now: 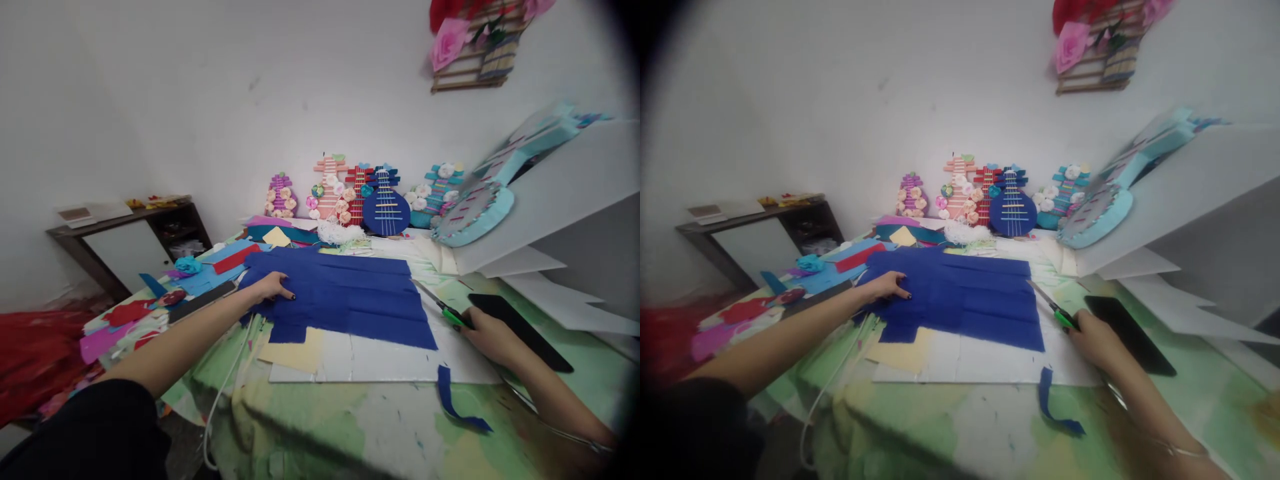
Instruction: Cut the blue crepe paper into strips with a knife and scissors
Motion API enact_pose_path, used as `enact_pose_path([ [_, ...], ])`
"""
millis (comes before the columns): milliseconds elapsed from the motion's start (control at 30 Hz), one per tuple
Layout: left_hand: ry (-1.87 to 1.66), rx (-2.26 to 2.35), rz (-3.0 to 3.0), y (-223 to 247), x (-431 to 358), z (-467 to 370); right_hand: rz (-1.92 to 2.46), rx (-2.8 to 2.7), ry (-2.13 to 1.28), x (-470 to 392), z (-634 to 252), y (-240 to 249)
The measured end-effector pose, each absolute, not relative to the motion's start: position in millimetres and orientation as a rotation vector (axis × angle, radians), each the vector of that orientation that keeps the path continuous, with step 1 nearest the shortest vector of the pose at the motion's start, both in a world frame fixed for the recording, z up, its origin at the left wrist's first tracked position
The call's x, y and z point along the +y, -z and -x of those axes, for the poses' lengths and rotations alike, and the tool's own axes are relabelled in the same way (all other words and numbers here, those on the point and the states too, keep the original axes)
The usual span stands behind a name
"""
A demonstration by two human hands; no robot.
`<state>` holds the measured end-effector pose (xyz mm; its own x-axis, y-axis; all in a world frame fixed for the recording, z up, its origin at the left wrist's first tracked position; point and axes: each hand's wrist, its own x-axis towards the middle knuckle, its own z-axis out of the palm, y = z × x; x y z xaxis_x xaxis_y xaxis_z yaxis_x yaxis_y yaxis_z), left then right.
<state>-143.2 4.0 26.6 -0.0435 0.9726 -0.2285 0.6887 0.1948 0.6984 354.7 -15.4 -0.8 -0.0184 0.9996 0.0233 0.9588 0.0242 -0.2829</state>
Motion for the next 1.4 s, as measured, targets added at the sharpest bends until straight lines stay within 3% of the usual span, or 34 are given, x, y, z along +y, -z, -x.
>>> enact_pose_path([
  [333, -0.394, 1.685, -1.686, -44.3, 9.3, 134.4, 2.070, -2.092, -0.285, -15.4, -352.6, 0.2],
  [633, -0.542, 1.343, -1.637, -81.9, 8.5, 131.1, 2.076, -2.116, -0.300, -17.8, -350.7, -3.2],
  [1033, -0.379, 1.371, -1.822, -26.3, 32.2, 57.2, 2.088, -2.143, -0.292, -20.9, -347.0, -8.4],
  [1400, -0.564, 1.293, -1.748, -66.0, 11.4, 74.8, 2.102, -2.138, -0.315, -20.3, -348.5, -7.4],
])
